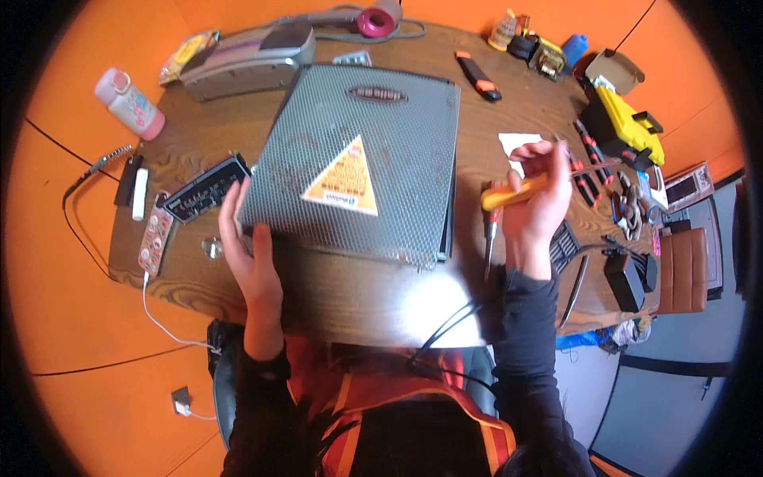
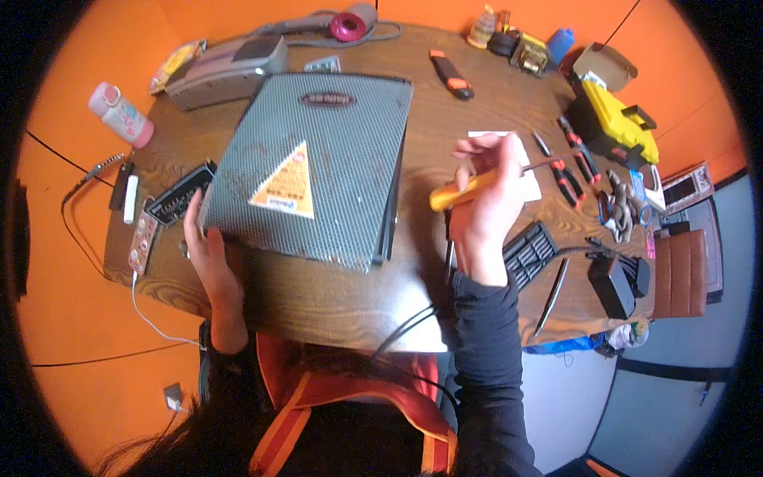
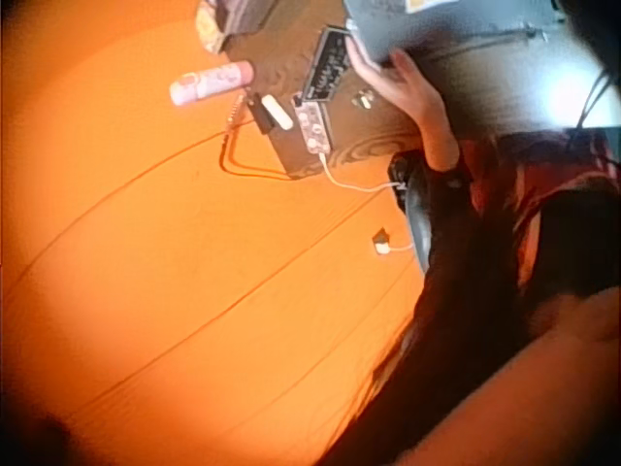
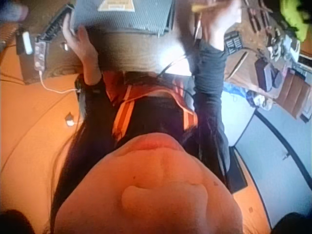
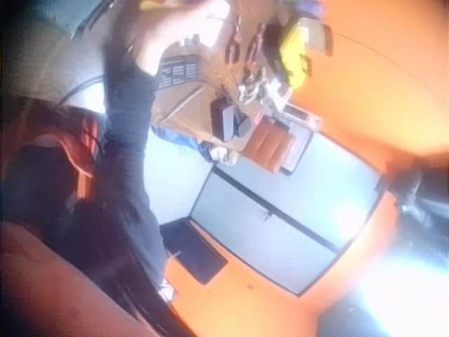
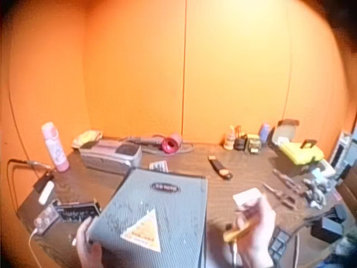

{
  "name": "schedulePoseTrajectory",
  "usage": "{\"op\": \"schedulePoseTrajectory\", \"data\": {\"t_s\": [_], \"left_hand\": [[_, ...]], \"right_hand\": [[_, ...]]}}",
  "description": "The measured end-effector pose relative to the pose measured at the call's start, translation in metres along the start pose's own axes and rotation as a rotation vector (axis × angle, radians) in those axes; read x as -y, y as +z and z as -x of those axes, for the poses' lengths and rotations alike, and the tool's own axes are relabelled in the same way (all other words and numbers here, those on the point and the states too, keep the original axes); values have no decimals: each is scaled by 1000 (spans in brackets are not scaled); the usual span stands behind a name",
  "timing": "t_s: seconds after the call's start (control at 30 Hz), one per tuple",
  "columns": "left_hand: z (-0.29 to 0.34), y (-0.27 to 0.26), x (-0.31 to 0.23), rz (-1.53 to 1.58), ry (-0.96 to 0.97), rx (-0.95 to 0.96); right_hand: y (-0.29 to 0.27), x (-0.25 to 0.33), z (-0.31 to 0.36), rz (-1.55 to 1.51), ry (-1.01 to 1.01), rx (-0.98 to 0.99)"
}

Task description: The person assembles a speaker by repeatedly attaching and detaching the metal grille cover using a screwdriver. They also briefly pick up and set down a pink water bottle.

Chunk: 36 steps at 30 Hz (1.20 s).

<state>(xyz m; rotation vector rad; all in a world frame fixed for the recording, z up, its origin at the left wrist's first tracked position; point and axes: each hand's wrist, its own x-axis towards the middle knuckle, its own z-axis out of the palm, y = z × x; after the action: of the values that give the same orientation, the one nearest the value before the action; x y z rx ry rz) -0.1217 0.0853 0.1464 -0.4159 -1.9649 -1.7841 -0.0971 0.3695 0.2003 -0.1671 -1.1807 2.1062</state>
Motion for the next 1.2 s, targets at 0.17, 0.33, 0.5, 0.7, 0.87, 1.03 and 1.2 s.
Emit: {"op": "schedulePoseTrajectory", "data": {"t_s": [0.17,0.33,0.5,0.7,0.87,1.03,1.2], "left_hand": [[7,1,0,137,-3,23],[7,-1,8,151,52,43],[11,-1,8,111,70,39],[12,-1,9,128,42,25],[12,-1,12,169,47,15],[12,-2,13,267,43,14],[12,0,12,321,9,7]], "right_hand": [[14,-5,17,531,141,120],[18,-13,21,617,88,195],[16,-23,14,599,56,312],[16,-35,22,549,-26,345],[15,-35,22,499,-3,297],[14,-36,21,501,-18,317],[12,-37,20,547,-22,334]]}}
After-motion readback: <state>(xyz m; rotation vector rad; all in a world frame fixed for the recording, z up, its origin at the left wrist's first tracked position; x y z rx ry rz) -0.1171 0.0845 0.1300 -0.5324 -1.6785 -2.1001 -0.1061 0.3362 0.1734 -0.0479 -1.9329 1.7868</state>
